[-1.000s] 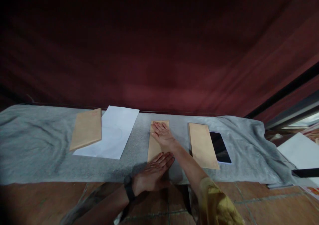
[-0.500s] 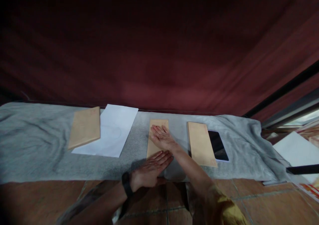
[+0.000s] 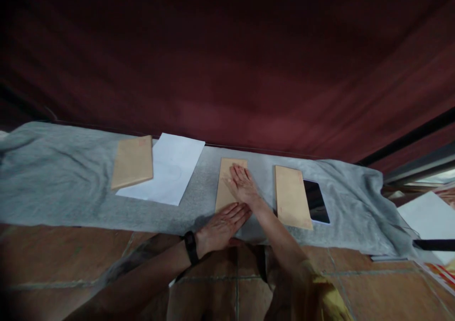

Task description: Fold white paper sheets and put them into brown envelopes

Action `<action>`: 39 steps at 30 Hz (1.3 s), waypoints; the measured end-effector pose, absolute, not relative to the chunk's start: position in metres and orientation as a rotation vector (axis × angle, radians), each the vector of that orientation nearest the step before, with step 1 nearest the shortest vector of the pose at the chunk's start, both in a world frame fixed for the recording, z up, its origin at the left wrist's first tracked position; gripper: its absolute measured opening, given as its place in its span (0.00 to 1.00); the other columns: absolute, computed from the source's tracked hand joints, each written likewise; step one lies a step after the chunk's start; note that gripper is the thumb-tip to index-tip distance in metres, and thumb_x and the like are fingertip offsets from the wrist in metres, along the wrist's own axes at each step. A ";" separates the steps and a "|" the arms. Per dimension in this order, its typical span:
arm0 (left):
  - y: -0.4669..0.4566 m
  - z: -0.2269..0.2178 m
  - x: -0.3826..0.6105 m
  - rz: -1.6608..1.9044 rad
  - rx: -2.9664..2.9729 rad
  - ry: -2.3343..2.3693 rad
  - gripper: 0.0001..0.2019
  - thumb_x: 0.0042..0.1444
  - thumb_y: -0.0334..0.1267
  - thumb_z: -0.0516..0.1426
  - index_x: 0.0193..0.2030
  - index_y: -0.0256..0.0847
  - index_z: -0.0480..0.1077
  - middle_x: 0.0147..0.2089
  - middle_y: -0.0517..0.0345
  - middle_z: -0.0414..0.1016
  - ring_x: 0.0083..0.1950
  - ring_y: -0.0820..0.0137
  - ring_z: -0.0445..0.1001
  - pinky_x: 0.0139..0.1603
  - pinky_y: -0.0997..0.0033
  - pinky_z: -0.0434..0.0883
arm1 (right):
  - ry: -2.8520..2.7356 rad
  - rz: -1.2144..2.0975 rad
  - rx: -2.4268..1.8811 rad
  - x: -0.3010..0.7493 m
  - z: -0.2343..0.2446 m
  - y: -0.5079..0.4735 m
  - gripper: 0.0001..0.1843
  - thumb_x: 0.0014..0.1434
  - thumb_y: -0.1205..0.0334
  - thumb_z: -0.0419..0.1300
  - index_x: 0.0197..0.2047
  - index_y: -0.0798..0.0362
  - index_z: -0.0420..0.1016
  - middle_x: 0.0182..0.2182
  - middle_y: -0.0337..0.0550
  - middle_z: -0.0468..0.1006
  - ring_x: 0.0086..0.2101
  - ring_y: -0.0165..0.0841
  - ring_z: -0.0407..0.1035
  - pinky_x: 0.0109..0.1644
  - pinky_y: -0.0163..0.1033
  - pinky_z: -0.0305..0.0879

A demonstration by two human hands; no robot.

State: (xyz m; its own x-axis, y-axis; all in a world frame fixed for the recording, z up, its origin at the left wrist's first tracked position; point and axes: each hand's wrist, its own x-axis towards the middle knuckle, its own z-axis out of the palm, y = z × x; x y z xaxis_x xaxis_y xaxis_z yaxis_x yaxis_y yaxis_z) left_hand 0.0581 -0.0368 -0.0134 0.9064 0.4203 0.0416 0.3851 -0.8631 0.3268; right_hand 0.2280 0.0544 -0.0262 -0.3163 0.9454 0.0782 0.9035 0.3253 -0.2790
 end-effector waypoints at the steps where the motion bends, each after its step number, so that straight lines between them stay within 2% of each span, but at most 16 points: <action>1: -0.037 -0.011 0.058 0.161 2.758 0.601 0.43 0.62 0.54 0.56 0.75 0.31 0.44 0.77 0.39 0.47 0.78 0.57 0.43 0.76 0.58 0.40 | -2.342 0.250 -1.704 0.228 -0.027 0.060 0.33 0.74 0.49 0.36 0.76 0.55 0.43 0.74 0.48 0.42 0.73 0.37 0.36 0.76 0.54 0.34; 6: -0.039 -0.006 0.058 0.155 2.767 0.587 0.39 0.65 0.52 0.52 0.74 0.32 0.44 0.77 0.40 0.49 0.78 0.58 0.45 0.76 0.57 0.42 | -2.241 0.224 -1.757 0.227 -0.034 0.077 0.33 0.73 0.52 0.38 0.76 0.55 0.43 0.74 0.52 0.45 0.72 0.43 0.39 0.74 0.61 0.37; 12: -0.041 -0.009 0.060 0.199 2.796 0.635 0.33 0.66 0.41 0.50 0.74 0.34 0.46 0.76 0.42 0.51 0.77 0.61 0.47 0.76 0.56 0.44 | -2.277 0.221 -1.704 0.234 -0.039 0.065 0.34 0.73 0.48 0.36 0.76 0.52 0.41 0.74 0.48 0.46 0.72 0.40 0.40 0.75 0.56 0.39; 19: -0.042 -0.007 0.061 0.162 2.806 0.647 0.43 0.58 0.53 0.61 0.73 0.32 0.49 0.74 0.38 0.56 0.76 0.54 0.51 0.76 0.56 0.44 | -2.347 0.330 -1.681 0.241 -0.033 0.033 0.35 0.73 0.46 0.32 0.76 0.56 0.45 0.74 0.49 0.45 0.72 0.37 0.39 0.75 0.52 0.39; 28: -0.040 -0.007 0.060 0.188 2.750 0.603 0.42 0.56 0.54 0.62 0.70 0.29 0.55 0.74 0.34 0.55 0.76 0.51 0.49 0.76 0.54 0.43 | -2.276 0.498 -1.655 0.241 -0.023 -0.008 0.32 0.74 0.46 0.34 0.75 0.46 0.47 0.73 0.43 0.51 0.72 0.33 0.43 0.75 0.53 0.41; 33: -0.032 0.000 0.054 0.194 2.637 0.534 0.42 0.57 0.56 0.61 0.71 0.32 0.56 0.75 0.37 0.54 0.76 0.52 0.49 0.75 0.52 0.47 | -2.259 0.591 -1.609 0.242 -0.020 -0.026 0.32 0.74 0.45 0.35 0.74 0.48 0.50 0.73 0.45 0.53 0.72 0.35 0.44 0.75 0.54 0.42; 36: -0.020 0.010 0.049 0.192 2.526 0.462 0.35 0.54 0.50 0.65 0.65 0.37 0.65 0.71 0.43 0.63 0.72 0.52 0.59 0.71 0.54 0.57 | -2.237 0.598 -1.570 0.242 -0.020 -0.033 0.30 0.74 0.46 0.37 0.74 0.47 0.53 0.72 0.46 0.54 0.71 0.37 0.46 0.74 0.56 0.44; 39: -0.003 0.023 0.046 0.182 2.353 0.486 0.16 0.59 0.39 0.59 0.54 0.44 0.75 0.57 0.55 0.78 0.58 0.62 0.74 0.59 0.65 0.68 | -2.206 0.592 -1.542 0.242 -0.022 -0.036 0.28 0.75 0.48 0.38 0.73 0.46 0.55 0.71 0.45 0.57 0.70 0.35 0.48 0.74 0.55 0.45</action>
